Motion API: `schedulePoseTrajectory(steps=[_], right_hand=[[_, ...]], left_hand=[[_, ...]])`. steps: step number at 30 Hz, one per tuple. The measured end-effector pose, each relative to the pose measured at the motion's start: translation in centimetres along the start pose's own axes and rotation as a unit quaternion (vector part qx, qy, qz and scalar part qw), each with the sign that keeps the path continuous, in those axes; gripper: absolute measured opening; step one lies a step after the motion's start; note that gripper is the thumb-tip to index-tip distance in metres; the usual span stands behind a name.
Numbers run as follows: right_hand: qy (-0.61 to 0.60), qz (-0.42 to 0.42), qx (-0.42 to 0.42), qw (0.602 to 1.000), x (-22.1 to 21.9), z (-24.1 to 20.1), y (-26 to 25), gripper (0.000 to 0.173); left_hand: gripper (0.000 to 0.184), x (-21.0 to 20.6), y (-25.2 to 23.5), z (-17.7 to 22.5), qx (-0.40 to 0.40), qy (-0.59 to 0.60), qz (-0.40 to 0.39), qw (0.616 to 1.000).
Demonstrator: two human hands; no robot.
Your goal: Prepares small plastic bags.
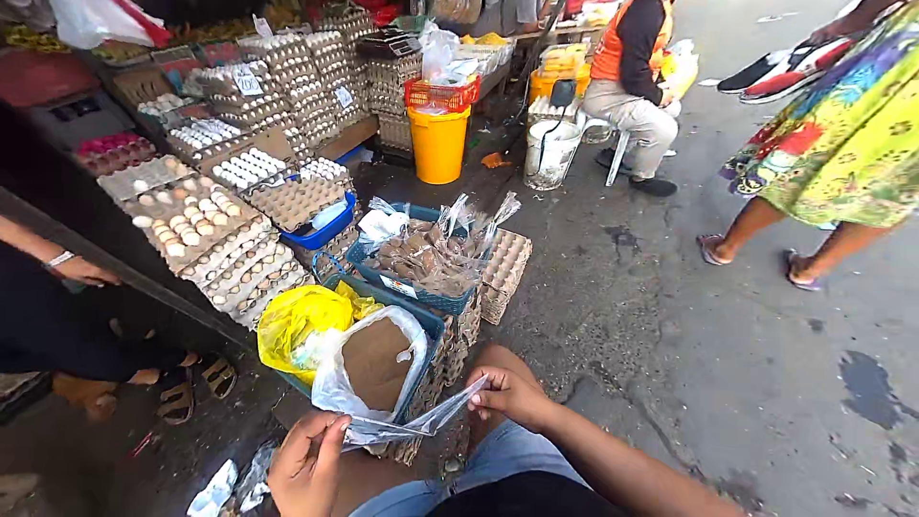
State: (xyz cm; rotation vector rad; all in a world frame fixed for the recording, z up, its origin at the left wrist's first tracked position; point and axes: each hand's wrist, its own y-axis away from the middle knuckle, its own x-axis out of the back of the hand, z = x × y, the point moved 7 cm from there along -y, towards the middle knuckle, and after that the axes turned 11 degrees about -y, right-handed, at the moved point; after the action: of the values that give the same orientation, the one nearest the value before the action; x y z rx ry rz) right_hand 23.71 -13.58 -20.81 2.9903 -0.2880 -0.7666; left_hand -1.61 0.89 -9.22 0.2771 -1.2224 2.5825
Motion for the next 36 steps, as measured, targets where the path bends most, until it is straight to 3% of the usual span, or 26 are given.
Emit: schedulePoseTrajectory(steps=[3, 10, 14, 17, 26, 32, 36], right_hand=[[-0.041, 0.041, 0.006, 0.998, 0.4, 0.0, -0.1, 0.014], [-0.025, -0.017, -0.108, 0.994, -0.2, 2.4, -0.1, 0.031], [0.067, -0.013, -0.158, 0.985, 0.1, 3.1, -0.3, 0.031], [0.068, -0.016, -0.185, 0.98, 0.6, 3.6, -0.1, 0.03], [-0.032, 0.062, -0.153, 0.986, 1.9, 4.0, 0.5, 0.009], [-0.088, 0.092, -0.166, 0.978, 1.9, 4.5, 0.6, 0.018], [-0.117, 0.102, -0.153, 0.976, 2.1, 4.7, 0.4, 0.023]], left_hand=[[0.008, 0.0, 0.5, 0.1, 0.011, 0.01, 0.006, 1.0], [0.017, 1.2, 0.7, 0.7, -0.042, -0.045, 0.071, 0.996], [0.024, 0.5, 0.6, 0.7, -0.077, -0.132, 0.032, 0.988], [0.024, 0.0, 0.7, 0.7, -0.094, -0.137, 0.016, 0.986], [0.036, -0.4, 1.1, 0.7, -0.107, -0.122, 0.046, 0.986], [0.035, -0.4, 0.9, 0.7, -0.098, -0.092, 0.044, 0.99], [0.02, -0.9, 0.5, -0.1, -0.015, -0.056, -0.035, 0.998]])
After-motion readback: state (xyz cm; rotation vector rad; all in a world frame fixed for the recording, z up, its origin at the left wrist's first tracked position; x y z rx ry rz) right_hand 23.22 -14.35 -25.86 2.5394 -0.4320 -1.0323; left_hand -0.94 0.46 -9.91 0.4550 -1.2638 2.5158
